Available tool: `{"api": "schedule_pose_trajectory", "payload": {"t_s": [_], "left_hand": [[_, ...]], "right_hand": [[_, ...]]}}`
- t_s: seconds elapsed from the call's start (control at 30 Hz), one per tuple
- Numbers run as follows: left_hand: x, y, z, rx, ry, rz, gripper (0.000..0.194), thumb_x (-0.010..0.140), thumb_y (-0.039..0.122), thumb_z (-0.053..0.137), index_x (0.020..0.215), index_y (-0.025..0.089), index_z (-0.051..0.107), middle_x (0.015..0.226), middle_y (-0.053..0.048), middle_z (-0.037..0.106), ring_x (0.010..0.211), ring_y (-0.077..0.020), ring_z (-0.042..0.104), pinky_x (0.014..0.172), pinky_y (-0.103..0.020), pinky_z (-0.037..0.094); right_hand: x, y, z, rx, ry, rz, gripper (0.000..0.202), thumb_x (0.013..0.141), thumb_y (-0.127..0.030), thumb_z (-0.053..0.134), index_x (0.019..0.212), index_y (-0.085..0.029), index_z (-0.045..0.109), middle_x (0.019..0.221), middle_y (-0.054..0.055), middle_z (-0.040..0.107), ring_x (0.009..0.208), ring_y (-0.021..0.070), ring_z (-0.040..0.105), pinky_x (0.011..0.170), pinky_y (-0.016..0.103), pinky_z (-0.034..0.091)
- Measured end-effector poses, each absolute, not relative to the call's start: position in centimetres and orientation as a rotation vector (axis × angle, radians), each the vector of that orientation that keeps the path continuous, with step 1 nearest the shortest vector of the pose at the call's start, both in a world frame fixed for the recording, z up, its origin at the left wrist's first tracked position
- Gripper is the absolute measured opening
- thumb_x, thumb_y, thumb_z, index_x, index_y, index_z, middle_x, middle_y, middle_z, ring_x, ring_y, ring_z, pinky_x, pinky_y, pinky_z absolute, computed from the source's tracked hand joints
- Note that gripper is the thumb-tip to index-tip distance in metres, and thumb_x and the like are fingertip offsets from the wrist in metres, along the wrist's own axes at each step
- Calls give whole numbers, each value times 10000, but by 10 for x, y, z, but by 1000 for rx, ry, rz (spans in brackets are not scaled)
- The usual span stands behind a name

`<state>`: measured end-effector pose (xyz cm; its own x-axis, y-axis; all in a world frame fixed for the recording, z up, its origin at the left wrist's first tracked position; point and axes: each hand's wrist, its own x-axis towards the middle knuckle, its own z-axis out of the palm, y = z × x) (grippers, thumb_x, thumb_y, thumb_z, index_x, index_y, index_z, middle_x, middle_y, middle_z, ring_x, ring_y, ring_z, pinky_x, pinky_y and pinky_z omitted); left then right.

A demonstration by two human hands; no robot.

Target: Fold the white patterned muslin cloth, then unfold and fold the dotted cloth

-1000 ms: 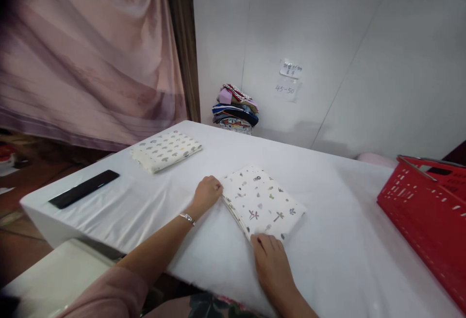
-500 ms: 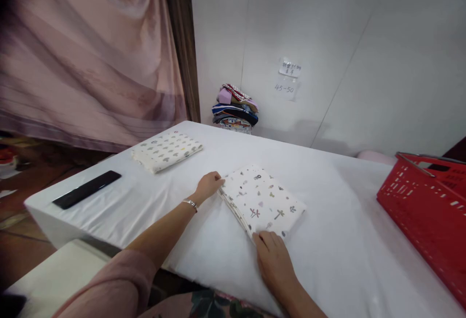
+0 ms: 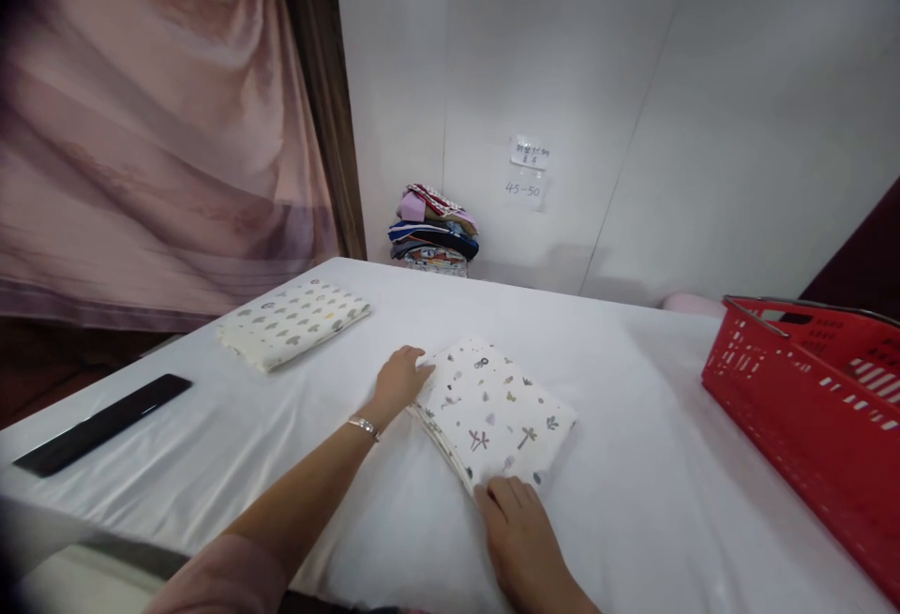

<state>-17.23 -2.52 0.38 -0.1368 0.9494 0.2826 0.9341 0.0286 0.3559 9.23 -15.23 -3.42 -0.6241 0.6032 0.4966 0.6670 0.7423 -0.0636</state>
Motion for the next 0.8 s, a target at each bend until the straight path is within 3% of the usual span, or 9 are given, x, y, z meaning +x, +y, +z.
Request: {"api": "schedule_pose_trajectory", "payload": {"t_s": [0.3,0.43,0.5,0.63,0.8], "left_hand": [[-173,-16,-7,1921,2251,419,343,900,304,311,897,157,621,988,-104,621,952,-215,563,753,-298,421],[-172,-11,-2,1882,2237,384,412,904,383,281,936,166,630,1001,-106,623,949,-217,571,749,-289,422],[-171,-10,0,1872,2237,371,442,895,439,280,950,171,628,1015,-106,616,952,-225,569,745,-294,424],[-166,-12,0,1872,2255,337,450,895,430,268,936,161,626,1052,-121,595,965,-237,559,747,-311,424],[-168,-15,-2,1886,2272,336,453,886,439,273,961,155,618,1062,-134,594,1007,-257,545,792,-343,418]], "right_hand": [[93,-156,-28,-998,-2490,-21,430,739,-53,464,1126,-223,539,945,64,597,805,192,513,707,311,420],[98,-146,5,-1047,-2509,393,182,823,-182,454,913,-224,607,924,50,591,837,181,527,724,299,444],[108,-124,17,-1089,-2420,410,236,876,-224,385,873,-219,620,927,59,599,872,183,533,757,310,446],[144,-53,16,-1482,-2158,149,322,856,-315,421,1054,-157,620,1167,136,556,1102,272,474,929,417,370],[172,12,0,-1875,-2078,659,457,807,-443,487,1125,-138,604,1108,126,624,997,256,574,838,340,426]]}}
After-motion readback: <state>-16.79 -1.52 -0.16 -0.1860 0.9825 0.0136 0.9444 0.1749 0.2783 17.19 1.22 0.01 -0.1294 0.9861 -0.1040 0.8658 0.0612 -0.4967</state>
